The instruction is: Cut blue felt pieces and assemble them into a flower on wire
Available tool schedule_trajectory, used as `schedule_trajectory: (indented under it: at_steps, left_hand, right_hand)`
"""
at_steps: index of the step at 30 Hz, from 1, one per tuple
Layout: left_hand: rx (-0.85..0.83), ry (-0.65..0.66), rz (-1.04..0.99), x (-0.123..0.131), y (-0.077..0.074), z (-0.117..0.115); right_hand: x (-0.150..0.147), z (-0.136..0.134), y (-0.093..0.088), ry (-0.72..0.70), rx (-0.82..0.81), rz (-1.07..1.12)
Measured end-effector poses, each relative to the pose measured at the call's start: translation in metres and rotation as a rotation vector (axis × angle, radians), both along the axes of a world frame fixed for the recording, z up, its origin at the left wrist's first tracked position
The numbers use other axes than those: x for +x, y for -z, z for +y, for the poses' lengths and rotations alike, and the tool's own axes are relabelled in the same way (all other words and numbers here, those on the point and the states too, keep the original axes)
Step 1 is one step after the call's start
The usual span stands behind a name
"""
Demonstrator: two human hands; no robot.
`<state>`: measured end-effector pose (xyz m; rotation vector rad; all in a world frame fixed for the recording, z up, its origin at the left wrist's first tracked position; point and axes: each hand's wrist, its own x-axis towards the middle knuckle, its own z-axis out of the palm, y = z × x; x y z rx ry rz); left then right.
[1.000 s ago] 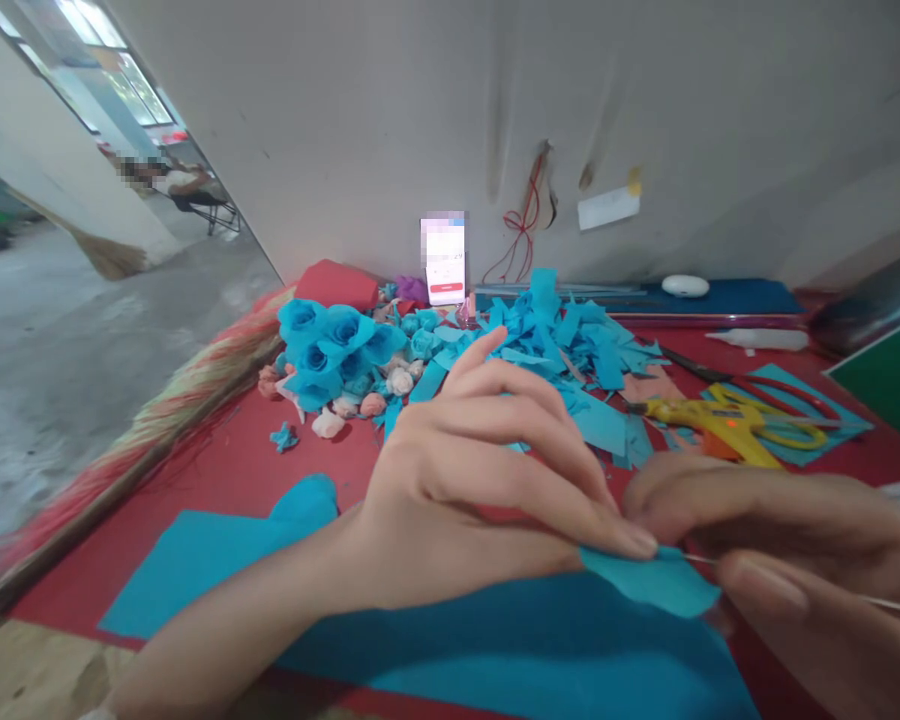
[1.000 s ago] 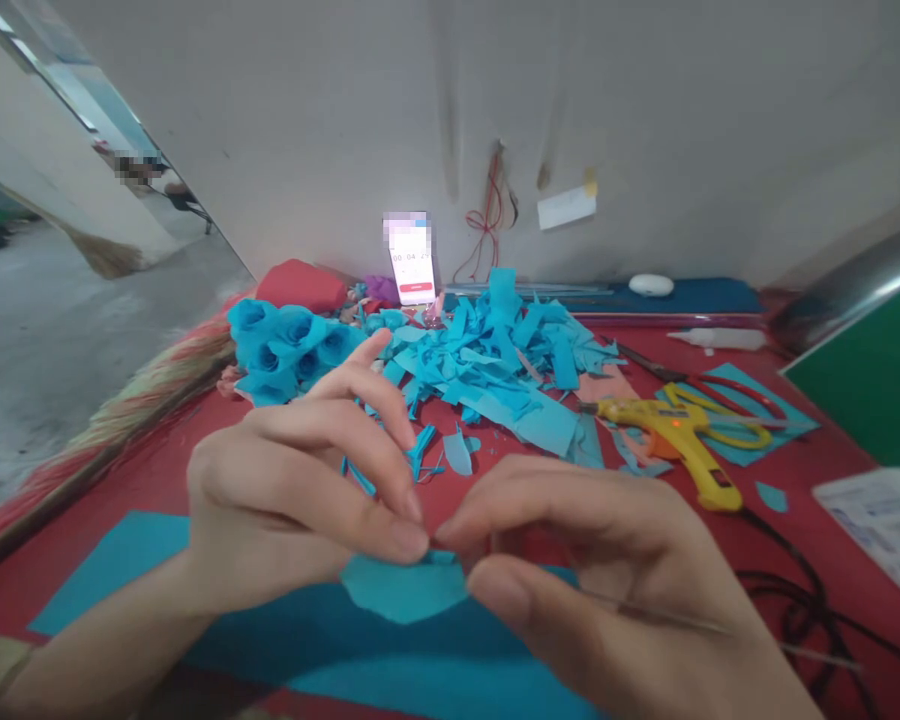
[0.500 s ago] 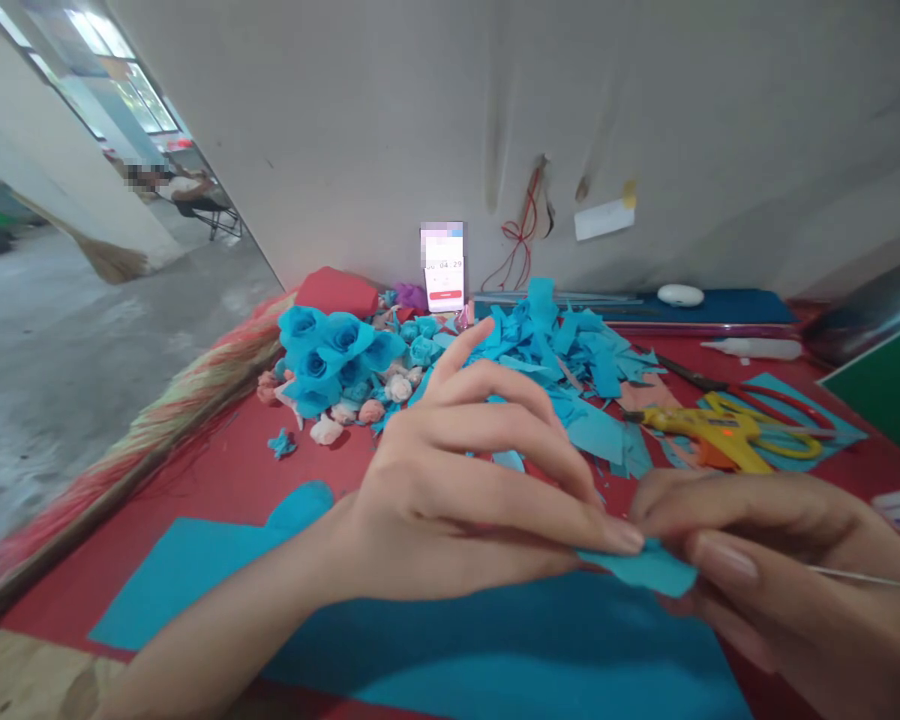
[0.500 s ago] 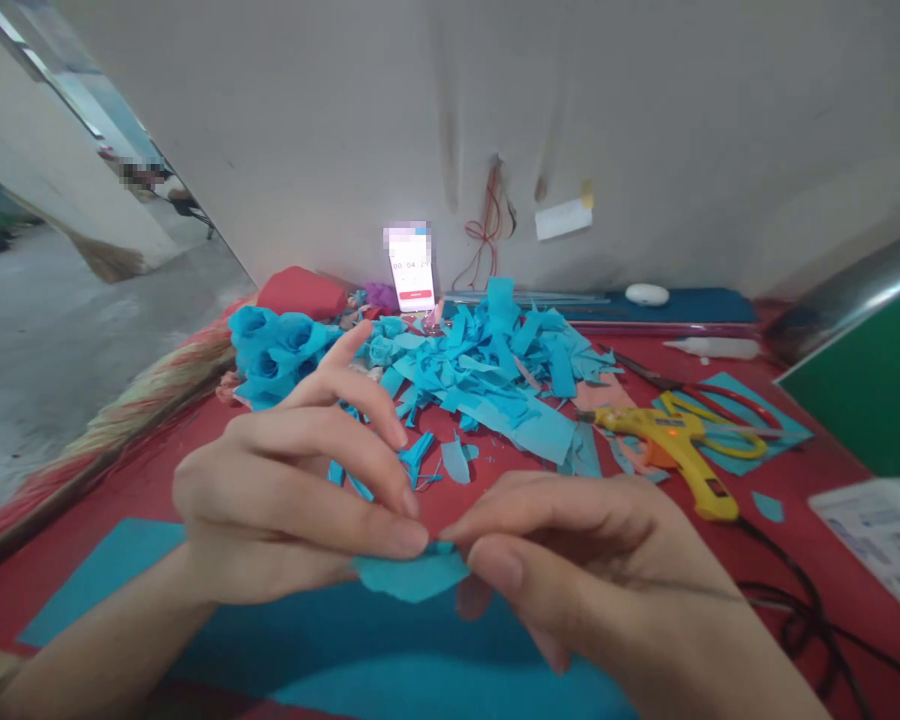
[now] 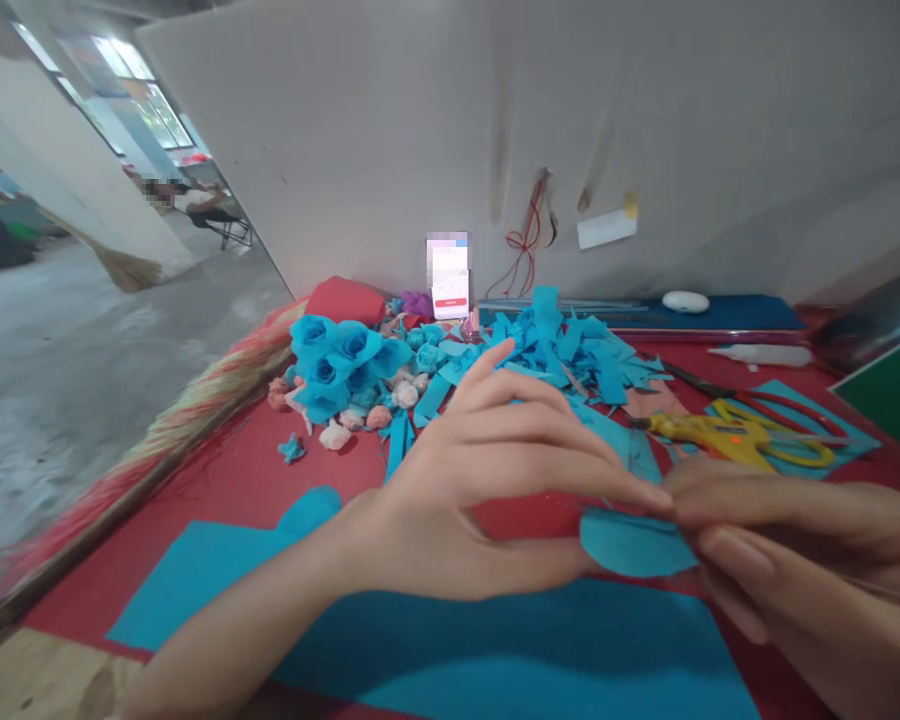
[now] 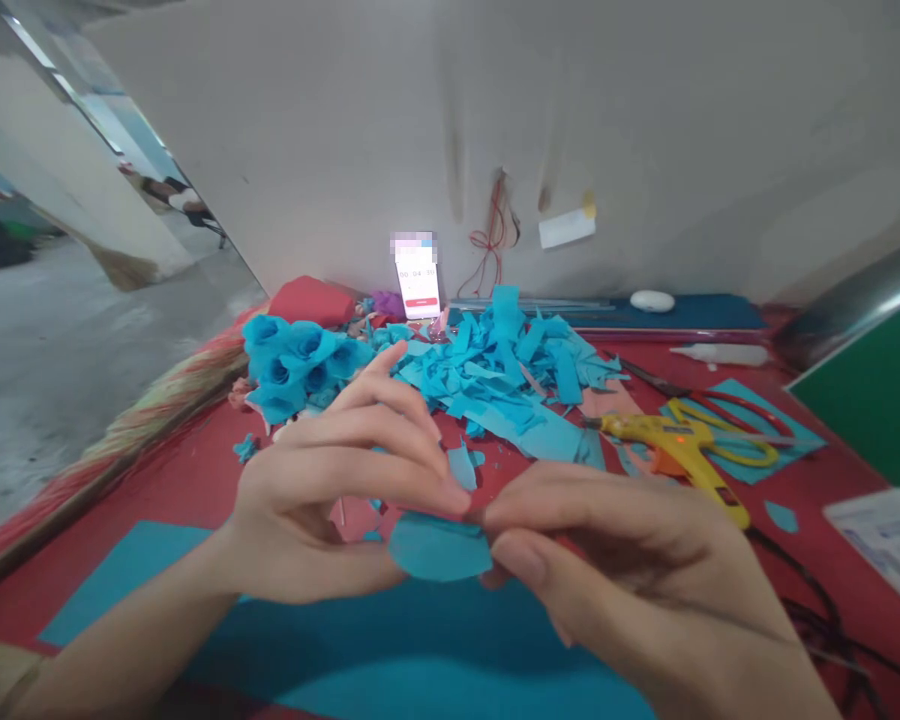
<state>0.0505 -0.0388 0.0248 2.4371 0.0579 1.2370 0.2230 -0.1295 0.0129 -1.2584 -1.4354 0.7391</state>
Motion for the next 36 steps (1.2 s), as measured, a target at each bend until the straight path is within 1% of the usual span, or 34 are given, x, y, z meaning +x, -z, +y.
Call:
schedule_trajectory:
  at_steps: [3,6,8,12,17,21,24,29,33,36]
  left_hand:
    - [0.029,-0.012,-0.011,-0.001,0.001,-0.002]
    - [0.024,-0.032,-0.033,-0.002,0.001,-0.003]
    - [0.016,-0.055,-0.045,-0.002,-0.001,-0.004]
    - [0.003,-0.098,-0.042,-0.002,-0.003,-0.005]
    - [-0.022,-0.108,-0.065,0.000,-0.003,-0.007]
    - [-0.086,-0.116,-0.076,0.002,-0.004,-0.008]
    - [-0.152,-0.134,-0.045,0.003,-0.005,-0.010]
    - [-0.249,-0.201,0.038,0.004,-0.009,-0.013]
    - [-0.230,-0.186,0.023,0.005,-0.009,-0.014]
    - [-0.178,-0.173,-0.030,0.005,-0.009,-0.015]
  right_hand:
    - [-0.004,0.002,0.002,-0.061,-0.012,0.038]
    - [-0.006,0.002,0.002,-0.115,-0.022,0.062]
    - [-0.008,0.002,0.000,-0.103,-0.021,0.055]
    - [-0.011,0.004,-0.004,-0.028,0.004,0.023]
    - [-0.012,0.002,-0.008,0.018,0.046,0.001]
    - [-0.011,0.000,-0.009,0.050,0.095,-0.060]
    - [-0.012,0.001,-0.010,0.054,0.123,-0.094]
    - [-0.011,0.004,-0.013,0.028,0.206,-0.129]
    - [-0.010,0.006,-0.017,0.035,0.216,-0.095]
    - [-0.012,0.007,-0.017,0.002,0.177,-0.061]
